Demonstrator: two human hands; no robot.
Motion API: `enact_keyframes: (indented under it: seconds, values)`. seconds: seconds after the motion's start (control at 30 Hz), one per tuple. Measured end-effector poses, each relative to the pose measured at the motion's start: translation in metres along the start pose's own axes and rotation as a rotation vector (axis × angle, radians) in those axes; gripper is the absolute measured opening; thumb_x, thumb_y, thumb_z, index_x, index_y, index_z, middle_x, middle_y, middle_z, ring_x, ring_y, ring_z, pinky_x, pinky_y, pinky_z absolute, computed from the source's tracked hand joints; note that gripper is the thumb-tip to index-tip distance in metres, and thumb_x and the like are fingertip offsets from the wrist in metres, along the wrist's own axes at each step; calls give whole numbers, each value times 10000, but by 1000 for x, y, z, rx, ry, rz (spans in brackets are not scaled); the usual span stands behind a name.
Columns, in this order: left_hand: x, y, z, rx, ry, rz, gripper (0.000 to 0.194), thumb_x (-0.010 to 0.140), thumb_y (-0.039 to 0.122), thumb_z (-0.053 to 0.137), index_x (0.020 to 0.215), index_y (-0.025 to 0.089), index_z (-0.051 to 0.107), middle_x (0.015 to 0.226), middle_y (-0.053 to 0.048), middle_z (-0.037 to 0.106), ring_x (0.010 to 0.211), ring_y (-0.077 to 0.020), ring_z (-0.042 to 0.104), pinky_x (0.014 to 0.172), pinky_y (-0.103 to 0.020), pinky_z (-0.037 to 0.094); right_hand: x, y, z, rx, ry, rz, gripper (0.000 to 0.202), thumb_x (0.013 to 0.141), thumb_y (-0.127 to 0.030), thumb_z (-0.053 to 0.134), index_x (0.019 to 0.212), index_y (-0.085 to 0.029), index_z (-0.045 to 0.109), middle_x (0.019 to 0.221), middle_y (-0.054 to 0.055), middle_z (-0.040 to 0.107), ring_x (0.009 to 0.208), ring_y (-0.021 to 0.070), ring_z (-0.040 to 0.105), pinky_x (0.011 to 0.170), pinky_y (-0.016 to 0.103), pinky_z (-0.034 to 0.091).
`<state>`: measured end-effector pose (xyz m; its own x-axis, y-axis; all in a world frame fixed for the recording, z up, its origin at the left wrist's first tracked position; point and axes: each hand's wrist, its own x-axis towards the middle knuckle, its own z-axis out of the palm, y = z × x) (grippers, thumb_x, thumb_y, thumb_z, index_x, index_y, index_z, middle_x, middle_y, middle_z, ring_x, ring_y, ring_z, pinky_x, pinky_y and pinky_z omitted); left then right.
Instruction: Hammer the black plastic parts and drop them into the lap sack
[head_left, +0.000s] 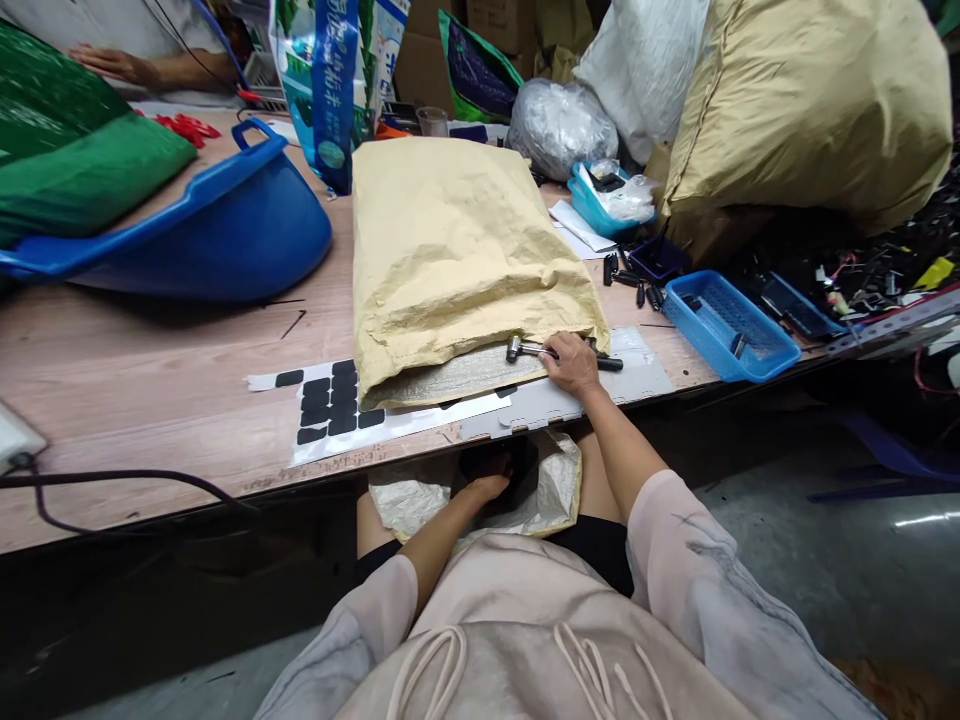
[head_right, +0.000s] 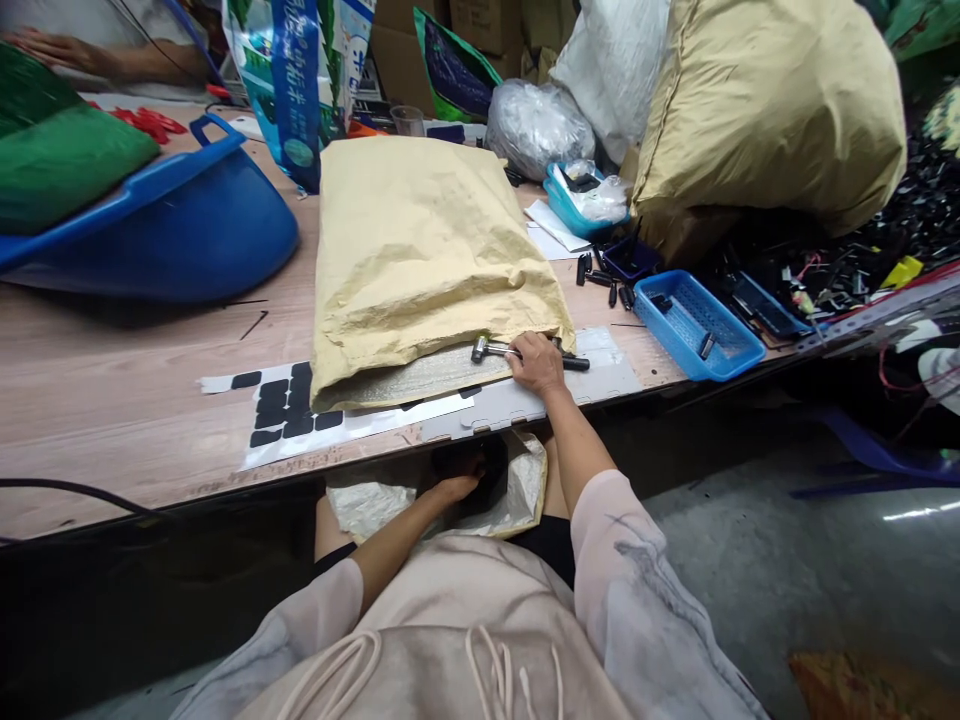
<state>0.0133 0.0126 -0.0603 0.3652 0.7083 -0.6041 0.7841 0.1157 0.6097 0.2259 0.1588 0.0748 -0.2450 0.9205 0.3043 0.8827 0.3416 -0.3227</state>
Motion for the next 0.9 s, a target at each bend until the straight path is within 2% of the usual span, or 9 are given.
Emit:
enact_keyframes:
  seconds: [0.1,0.23,0.33,0.43,0.47,0.53,0.67,0.73,0.9]
  values:
    - [-2,-4,5,33,-1,-70,583,983,289,518,1556,190,555,1518,-197,636,1468,-378,548,1228,-513,407,0,-1,-1,-8,-5,3,87,959,-288,639,975,-246,714,1066,86,715,1039,271,594,935,386,473]
    - [-23,-1,-2,62,-103,-41,524,967,305,560,1473,186,628,1485,-181,665,1387,-363,623,1150,-470,477,0,0,0,-10,0,-2,86,965,-293,634,973,-251,709,1059,85,713,1033,272,593,926,387,471]
    - [-52,14,-27,64,-158,182,368,921,338,639,1251,227,759,1227,-102,795,1139,-293,733,987,-367,538,0,1,0,-7,-3,-5,96,966,-296,627,972,-250,710,1062,87,711,1036,274,592,927,390,470]
    - [-78,35,-73,-34,-145,414,311,935,422,631,1105,219,793,995,-54,814,881,-219,731,807,-299,536,-1,2,1,-3,0,-3,108,964,-296,622,982,-245,716,1064,91,711,1037,277,589,938,394,470]
    - [-83,41,-90,-84,-109,446,328,946,463,622,1086,220,793,960,-41,809,851,-206,720,781,-287,531,-1,2,1,1,3,-5,112,964,-295,620,985,-245,717,1064,92,712,1036,278,588,940,396,471]
    - [-84,51,-126,-129,56,468,353,965,510,591,1021,224,790,930,-29,798,851,-207,707,785,-293,535,-1,2,0,10,7,-15,116,964,-293,614,981,-247,719,1058,91,716,1032,278,589,941,395,474]
    - [-58,60,-179,65,542,377,260,957,378,570,946,227,782,954,-58,775,925,-244,691,862,-351,544,-1,2,-2,9,7,-21,98,943,-280,628,933,-246,719,1025,85,719,1012,272,596,941,391,481]
    - [-39,61,-194,209,657,284,213,928,310,588,933,229,785,993,-86,756,997,-276,683,883,-377,548,-2,2,-3,-1,7,-14,77,921,-269,647,906,-244,718,1006,82,719,1000,270,601,943,391,484]
    - [-11,62,-204,362,732,223,331,931,233,567,1183,229,781,1294,-140,700,1244,-344,621,1072,-470,518,-2,3,-1,7,17,2,64,895,-261,663,883,-247,724,979,81,719,985,274,601,926,397,490]
